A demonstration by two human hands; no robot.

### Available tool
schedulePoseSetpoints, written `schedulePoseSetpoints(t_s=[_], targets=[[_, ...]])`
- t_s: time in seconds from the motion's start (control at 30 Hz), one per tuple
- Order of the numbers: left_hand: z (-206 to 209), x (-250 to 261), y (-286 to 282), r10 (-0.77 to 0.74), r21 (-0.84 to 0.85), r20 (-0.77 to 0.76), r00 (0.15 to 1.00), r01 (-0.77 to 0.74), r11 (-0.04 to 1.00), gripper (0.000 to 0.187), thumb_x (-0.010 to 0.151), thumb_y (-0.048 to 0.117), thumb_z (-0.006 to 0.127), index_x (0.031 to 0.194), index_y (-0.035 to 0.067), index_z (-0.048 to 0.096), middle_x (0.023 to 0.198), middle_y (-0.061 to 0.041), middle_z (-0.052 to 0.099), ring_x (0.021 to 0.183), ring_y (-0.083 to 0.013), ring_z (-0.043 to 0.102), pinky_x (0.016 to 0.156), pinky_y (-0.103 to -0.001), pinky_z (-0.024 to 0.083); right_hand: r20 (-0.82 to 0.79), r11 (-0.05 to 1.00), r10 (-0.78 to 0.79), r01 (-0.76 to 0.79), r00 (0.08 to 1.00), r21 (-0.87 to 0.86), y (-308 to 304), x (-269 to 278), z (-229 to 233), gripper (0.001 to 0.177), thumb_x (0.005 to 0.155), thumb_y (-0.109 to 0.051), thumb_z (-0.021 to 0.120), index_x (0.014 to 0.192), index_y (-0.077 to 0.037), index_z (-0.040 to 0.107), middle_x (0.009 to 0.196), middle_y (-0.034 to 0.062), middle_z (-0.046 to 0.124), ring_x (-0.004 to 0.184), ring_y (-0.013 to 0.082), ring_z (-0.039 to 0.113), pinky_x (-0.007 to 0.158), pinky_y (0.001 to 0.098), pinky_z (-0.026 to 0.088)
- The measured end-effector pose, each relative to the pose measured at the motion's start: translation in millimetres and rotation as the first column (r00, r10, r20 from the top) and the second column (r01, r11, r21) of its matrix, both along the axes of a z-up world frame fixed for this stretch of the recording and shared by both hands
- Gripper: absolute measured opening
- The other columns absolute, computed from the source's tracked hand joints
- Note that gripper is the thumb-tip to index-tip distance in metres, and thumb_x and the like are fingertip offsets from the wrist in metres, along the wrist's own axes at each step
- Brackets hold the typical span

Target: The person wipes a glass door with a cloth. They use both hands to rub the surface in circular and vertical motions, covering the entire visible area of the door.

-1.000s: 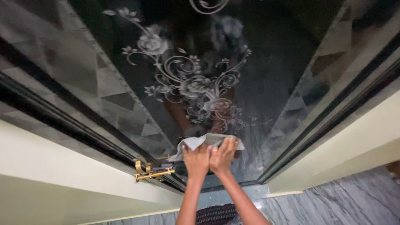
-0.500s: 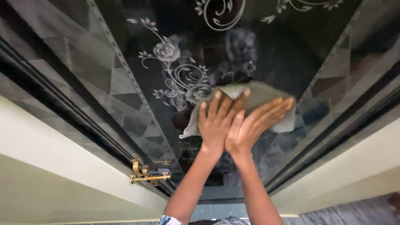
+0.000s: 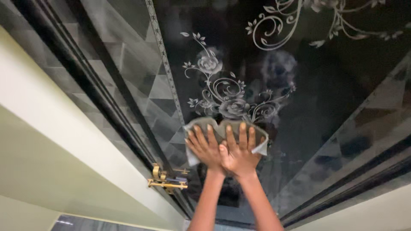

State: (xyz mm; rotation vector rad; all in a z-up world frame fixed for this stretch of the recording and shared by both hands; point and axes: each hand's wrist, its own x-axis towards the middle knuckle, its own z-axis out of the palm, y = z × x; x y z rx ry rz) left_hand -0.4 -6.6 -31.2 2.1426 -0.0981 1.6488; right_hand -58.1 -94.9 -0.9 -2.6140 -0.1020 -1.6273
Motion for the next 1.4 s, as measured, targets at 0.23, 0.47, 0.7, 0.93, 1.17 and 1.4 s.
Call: schedulePoseSetpoints(t_s=[0.23, 0.47, 0.7, 0.93, 1.17, 1.4], targets=[[-186, -16, -52, 0.009, 0.19, -0.093, 0.996, 0.009, 0.982, 0.064, 0.114, 0.05, 0.04, 0.167, 0.019, 0.021, 0.169, -0.018, 0.02, 0.159, -0.0472, 0.014, 0.124, -0.074, 0.023, -0.136, 0.959, -0.054, 0.089, 0.989, 0.271, -19, -36, -118, 0.072, 0.101, -0.039, 0.049, 0.159, -0.001, 0.03, 0.166, 0.0371, 0.013, 0.156, 0.0537, 0.007, 0.122, 0.0689, 0.003], [-108, -43, -63, -0.068, 0.178, -0.042, 0.997, 0.074, 0.981, 0.068, 0.099, 0.06, 0.055, 0.156, 0.023, 0.045, 0.154, -0.012, 0.033, 0.145, -0.0404, 0.03, 0.115, -0.066, 0.028, 0.056, 0.824, 0.104, -0.117, 0.993, 0.554, 8, -83, -32, 0.074, 0.106, -0.035, 0.048, 0.159, 0.01, 0.023, 0.166, 0.0361, 0.017, 0.156, 0.052, 0.014, 0.126, 0.0615, 0.009], [-10, -79, -33, -0.108, 0.213, -0.039, 0.993, 0.114, 0.97, 0.056, 0.1, 0.051, 0.061, 0.146, 0.019, 0.061, 0.146, -0.005, 0.05, 0.139, -0.0218, 0.041, 0.114, -0.046, 0.031, 0.053, 0.802, 0.151, -0.153, 0.987, 0.577, 3, -87, -9, 0.063, 0.108, -0.03, 0.038, 0.159, 0.005, 0.028, 0.169, 0.0272, 0.024, 0.159, 0.0506, 0.013, 0.129, 0.0591, 0.007], [-18, -82, -38, -0.212, 0.231, 0.019, 0.977, 0.202, 0.952, 0.045, 0.099, 0.032, 0.066, 0.142, 0.021, 0.065, 0.136, 0.002, 0.057, 0.132, -0.0175, 0.052, 0.11, -0.039, 0.037, 0.136, 0.759, 0.158, -0.208, 0.978, 0.617, -9, -67, -34, 0.058, 0.114, -0.029, 0.033, 0.162, 0.003, 0.023, 0.173, 0.0257, 0.016, 0.161, 0.05, 0.005, 0.131, 0.0576, 0.006], [-3, -67, -41, -0.325, 0.244, -0.047, 0.944, 0.327, 0.913, 0.046, 0.1, 0.036, 0.061, 0.139, 0.014, 0.062, 0.137, -0.013, 0.06, 0.135, -0.0323, 0.054, 0.111, -0.05, 0.044, 0.162, 0.755, -0.03, -0.084, 0.986, 0.65, -28, -47, -47, 0.058, 0.114, -0.034, 0.031, 0.163, -0.003, 0.028, 0.174, 0.025, 0.008, 0.162, 0.0468, 0.004, 0.13, 0.0607, 0.001], [78, -34, -24, -0.311, 0.402, 0.08, 0.947, 0.254, 0.879, 0.052, 0.107, 0.046, 0.048, 0.149, 0.017, 0.058, 0.141, -0.015, 0.06, 0.14, -0.0294, 0.052, 0.118, -0.049, 0.036, 0.095, 0.889, -0.216, 0.156, 0.972, 0.431, -37, -30, 57, 0.065, 0.114, -0.044, 0.023, 0.167, -0.005, 0.021, 0.173, 0.026, 0.008, 0.162, 0.0468, 0.005, 0.132, 0.0627, 0.005]])
